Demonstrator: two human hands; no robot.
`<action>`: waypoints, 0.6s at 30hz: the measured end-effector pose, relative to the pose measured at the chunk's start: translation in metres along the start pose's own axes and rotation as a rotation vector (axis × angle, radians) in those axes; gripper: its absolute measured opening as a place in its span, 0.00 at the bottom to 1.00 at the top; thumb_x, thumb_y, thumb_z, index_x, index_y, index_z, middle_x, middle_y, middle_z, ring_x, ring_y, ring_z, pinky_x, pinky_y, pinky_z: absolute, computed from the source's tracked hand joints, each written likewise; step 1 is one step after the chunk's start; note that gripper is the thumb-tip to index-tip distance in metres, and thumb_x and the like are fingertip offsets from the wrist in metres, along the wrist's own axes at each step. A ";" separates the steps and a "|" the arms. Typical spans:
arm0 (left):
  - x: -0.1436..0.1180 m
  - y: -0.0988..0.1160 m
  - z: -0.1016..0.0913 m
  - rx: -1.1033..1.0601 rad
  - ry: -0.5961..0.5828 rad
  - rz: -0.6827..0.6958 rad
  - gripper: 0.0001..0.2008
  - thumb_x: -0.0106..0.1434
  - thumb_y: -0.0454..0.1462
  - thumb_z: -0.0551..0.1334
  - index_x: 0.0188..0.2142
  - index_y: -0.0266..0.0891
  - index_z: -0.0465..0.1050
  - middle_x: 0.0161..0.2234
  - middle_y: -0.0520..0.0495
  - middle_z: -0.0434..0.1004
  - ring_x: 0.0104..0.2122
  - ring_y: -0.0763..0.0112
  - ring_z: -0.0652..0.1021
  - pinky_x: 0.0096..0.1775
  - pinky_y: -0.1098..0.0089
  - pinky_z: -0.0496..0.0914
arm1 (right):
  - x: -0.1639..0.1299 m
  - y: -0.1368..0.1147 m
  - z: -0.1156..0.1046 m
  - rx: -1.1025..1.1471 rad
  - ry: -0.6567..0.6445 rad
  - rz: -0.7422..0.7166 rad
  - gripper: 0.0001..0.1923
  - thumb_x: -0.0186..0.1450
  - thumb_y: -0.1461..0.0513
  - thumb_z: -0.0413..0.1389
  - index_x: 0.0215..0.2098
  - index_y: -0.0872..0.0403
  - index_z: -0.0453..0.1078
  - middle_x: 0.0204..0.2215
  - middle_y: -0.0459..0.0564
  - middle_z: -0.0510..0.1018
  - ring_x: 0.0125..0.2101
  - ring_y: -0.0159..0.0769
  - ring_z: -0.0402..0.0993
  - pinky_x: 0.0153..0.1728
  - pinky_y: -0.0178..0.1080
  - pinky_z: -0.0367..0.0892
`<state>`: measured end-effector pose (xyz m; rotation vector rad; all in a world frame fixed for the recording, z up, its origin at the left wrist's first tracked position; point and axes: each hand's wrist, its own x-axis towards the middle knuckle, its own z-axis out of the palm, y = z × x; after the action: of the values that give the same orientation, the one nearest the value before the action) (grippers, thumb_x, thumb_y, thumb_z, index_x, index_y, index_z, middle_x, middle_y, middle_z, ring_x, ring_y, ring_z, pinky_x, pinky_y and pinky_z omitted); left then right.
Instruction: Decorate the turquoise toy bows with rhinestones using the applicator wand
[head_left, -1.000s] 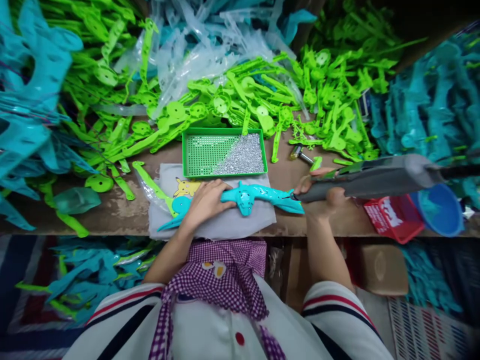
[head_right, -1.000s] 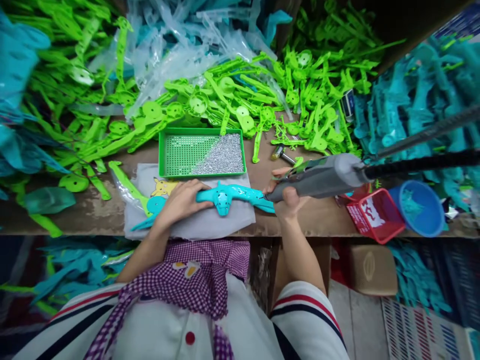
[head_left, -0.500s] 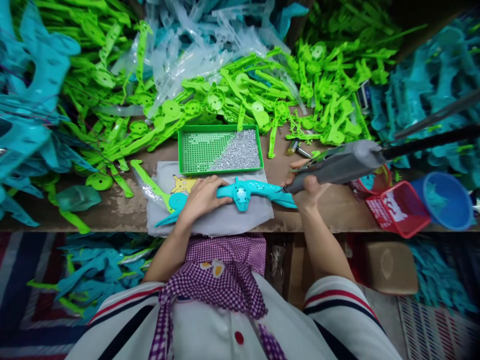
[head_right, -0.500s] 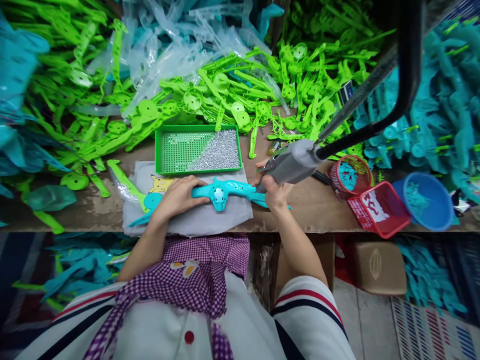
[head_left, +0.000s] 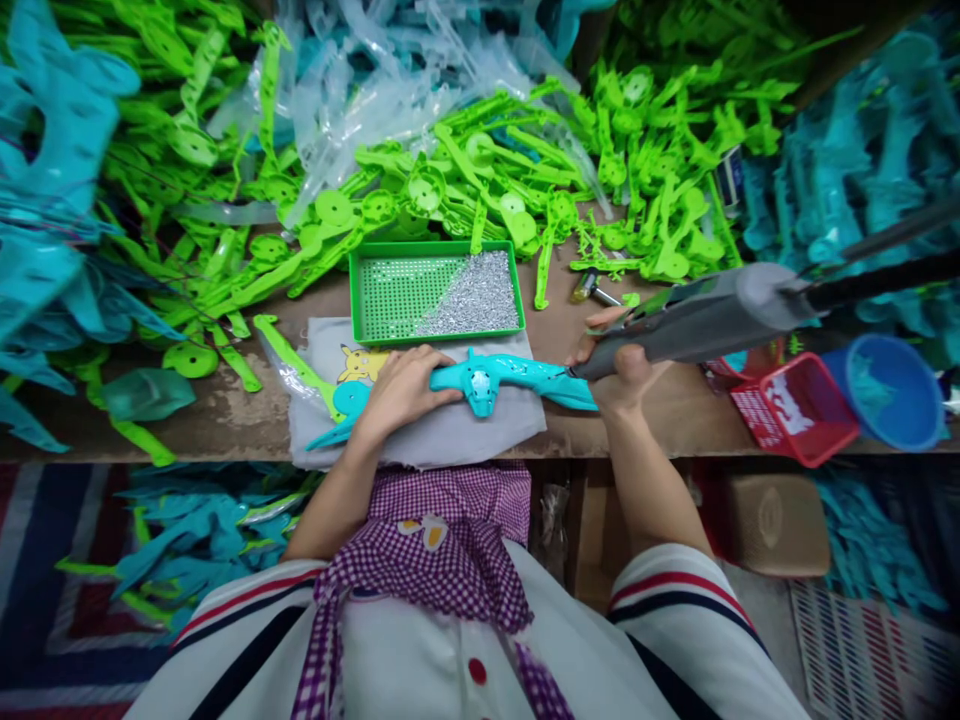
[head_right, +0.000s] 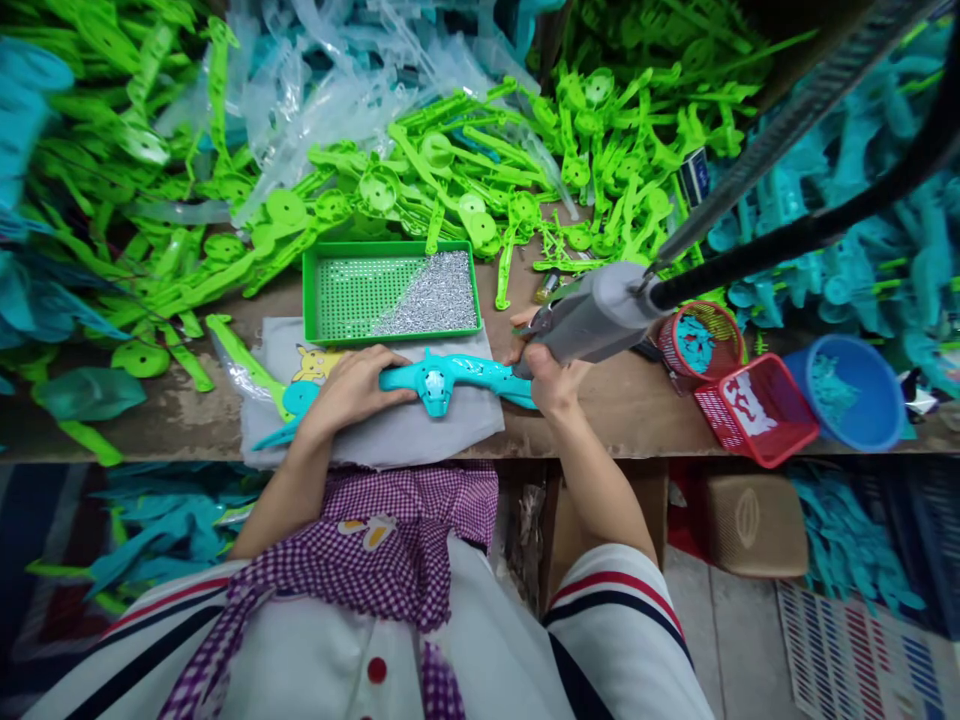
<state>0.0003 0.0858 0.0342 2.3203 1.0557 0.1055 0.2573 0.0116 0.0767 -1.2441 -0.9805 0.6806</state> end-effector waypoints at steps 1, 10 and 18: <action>0.000 0.000 0.000 0.000 0.000 0.001 0.19 0.62 0.49 0.69 0.50 0.46 0.74 0.49 0.46 0.78 0.50 0.55 0.76 0.49 0.58 0.66 | 0.000 0.001 -0.001 -0.008 0.004 0.001 0.33 0.49 0.31 0.57 0.36 0.46 0.73 0.15 0.41 0.67 0.14 0.37 0.68 0.15 0.41 0.68; -0.001 0.001 0.001 0.005 0.000 0.002 0.20 0.62 0.49 0.68 0.51 0.45 0.74 0.49 0.46 0.78 0.50 0.55 0.76 0.50 0.57 0.66 | -0.004 0.011 0.001 0.018 -0.040 -0.040 0.30 0.53 0.33 0.57 0.34 0.48 0.75 0.14 0.42 0.70 0.15 0.35 0.69 0.17 0.40 0.67; 0.000 -0.003 0.000 -0.015 -0.007 0.003 0.19 0.63 0.48 0.68 0.51 0.44 0.75 0.48 0.46 0.77 0.50 0.55 0.75 0.51 0.56 0.66 | 0.001 0.008 0.005 0.025 -0.008 -0.033 0.30 0.52 0.33 0.59 0.33 0.48 0.74 0.13 0.41 0.67 0.13 0.34 0.67 0.15 0.38 0.65</action>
<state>-0.0016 0.0868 0.0328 2.3074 1.0446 0.1052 0.2537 0.0163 0.0689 -1.2018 -0.9947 0.6709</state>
